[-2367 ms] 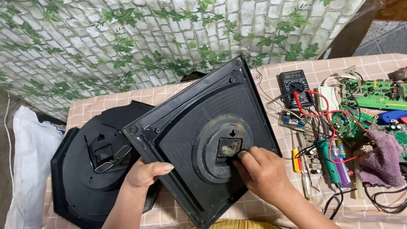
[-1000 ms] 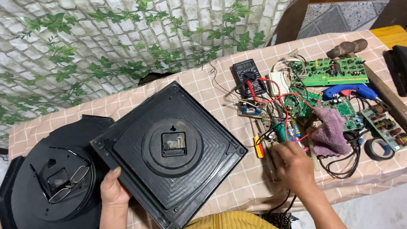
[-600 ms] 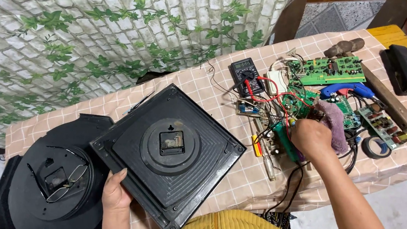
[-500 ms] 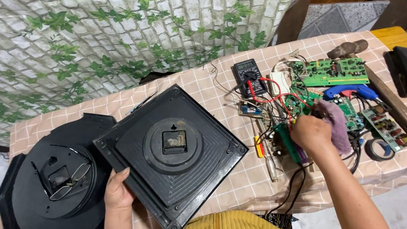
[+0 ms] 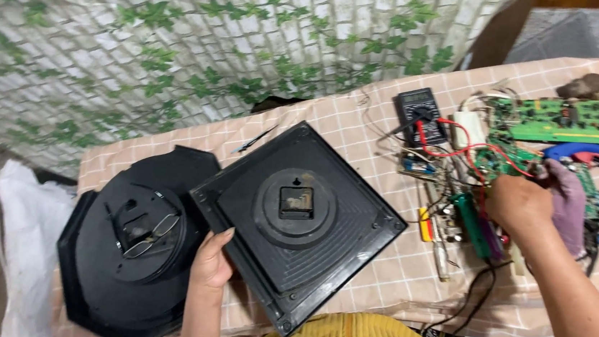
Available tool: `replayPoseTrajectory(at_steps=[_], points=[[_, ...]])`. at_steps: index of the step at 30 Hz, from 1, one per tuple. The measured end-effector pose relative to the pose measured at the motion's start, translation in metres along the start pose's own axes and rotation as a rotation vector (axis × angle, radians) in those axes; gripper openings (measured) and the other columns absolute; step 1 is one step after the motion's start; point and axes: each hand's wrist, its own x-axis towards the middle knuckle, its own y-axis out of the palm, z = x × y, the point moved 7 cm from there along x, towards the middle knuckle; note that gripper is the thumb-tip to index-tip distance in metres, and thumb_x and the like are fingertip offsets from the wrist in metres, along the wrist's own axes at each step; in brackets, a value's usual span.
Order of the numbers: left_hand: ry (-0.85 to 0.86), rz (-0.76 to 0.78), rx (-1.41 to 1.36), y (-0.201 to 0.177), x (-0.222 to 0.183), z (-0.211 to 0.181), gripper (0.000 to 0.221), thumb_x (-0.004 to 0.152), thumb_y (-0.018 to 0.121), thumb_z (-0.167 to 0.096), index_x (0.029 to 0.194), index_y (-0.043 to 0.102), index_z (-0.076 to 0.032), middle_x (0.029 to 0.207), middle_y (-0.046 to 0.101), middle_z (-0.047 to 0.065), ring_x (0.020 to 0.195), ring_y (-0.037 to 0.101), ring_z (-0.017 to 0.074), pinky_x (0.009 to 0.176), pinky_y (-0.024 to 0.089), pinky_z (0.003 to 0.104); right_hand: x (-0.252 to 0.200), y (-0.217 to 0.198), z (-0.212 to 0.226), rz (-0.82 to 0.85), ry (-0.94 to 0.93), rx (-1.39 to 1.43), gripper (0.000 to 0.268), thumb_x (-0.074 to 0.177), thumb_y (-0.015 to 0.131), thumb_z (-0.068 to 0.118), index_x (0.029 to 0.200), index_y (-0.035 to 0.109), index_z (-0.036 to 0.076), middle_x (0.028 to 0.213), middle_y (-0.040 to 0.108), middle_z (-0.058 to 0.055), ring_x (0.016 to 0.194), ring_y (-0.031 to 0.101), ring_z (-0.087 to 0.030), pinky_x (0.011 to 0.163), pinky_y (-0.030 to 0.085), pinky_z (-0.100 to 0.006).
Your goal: Inspecting, testing, and cleaning a wall clock assembly using a multimeter and other tools on a workbench.
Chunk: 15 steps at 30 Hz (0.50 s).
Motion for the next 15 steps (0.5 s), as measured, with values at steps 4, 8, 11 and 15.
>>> replayPoseTrajectory(at_steps=[4, 8, 11, 15], points=[[-0.062, -0.064, 0.041, 0.000, -0.002, 0.002, 0.022, 0.081, 0.073, 0.000, 0.103, 0.077, -0.003, 0.107, 0.078, 0.012, 0.104, 0.072, 0.0231, 0.101, 0.054, 0.038, -0.004, -0.001, -0.001, 0.022, 0.081, 0.013, 0.034, 0.098, 0.057, 0.021, 0.115, 0.084, 0.007, 0.122, 0.080, -0.019, 0.111, 0.078, -0.039, 0.086, 0.064, -0.045], [-0.130, -0.160, 0.105, 0.000, -0.007, 0.003, 0.022, 0.079, 0.077, -0.002, 0.101, 0.077, -0.005, 0.107, 0.078, 0.011, 0.105, 0.072, 0.0220, 0.102, 0.054, 0.036, -0.005, 0.002, -0.003, 0.035, 0.141, -0.003, 0.035, 0.102, 0.055, 0.021, 0.113, 0.086, 0.010, 0.118, 0.083, -0.016, 0.108, 0.080, -0.035, 0.084, 0.063, -0.041], [-0.067, -0.214, 0.130, 0.009, -0.020, -0.006, 0.031, 0.081, 0.073, 0.002, 0.112, 0.073, -0.004, 0.110, 0.076, 0.011, 0.108, 0.070, 0.0200, 0.106, 0.052, 0.031, -0.007, 0.001, -0.003, 0.034, 0.144, 0.004, 0.033, 0.101, 0.057, 0.021, 0.113, 0.086, 0.009, 0.116, 0.084, -0.017, 0.105, 0.081, -0.034, 0.083, 0.064, -0.042], [-0.025, -0.149, 0.039, 0.031, -0.045, -0.019, 0.026, 0.086, 0.066, 0.004, 0.110, 0.067, -0.006, 0.121, 0.072, 0.012, 0.116, 0.065, 0.0197, 0.112, 0.048, 0.034, 0.007, 0.012, -0.010, 0.021, 0.121, 0.012, 0.033, 0.098, 0.058, 0.024, 0.122, 0.081, 0.017, 0.122, 0.083, -0.013, 0.109, 0.080, -0.032, 0.083, 0.065, -0.043]])
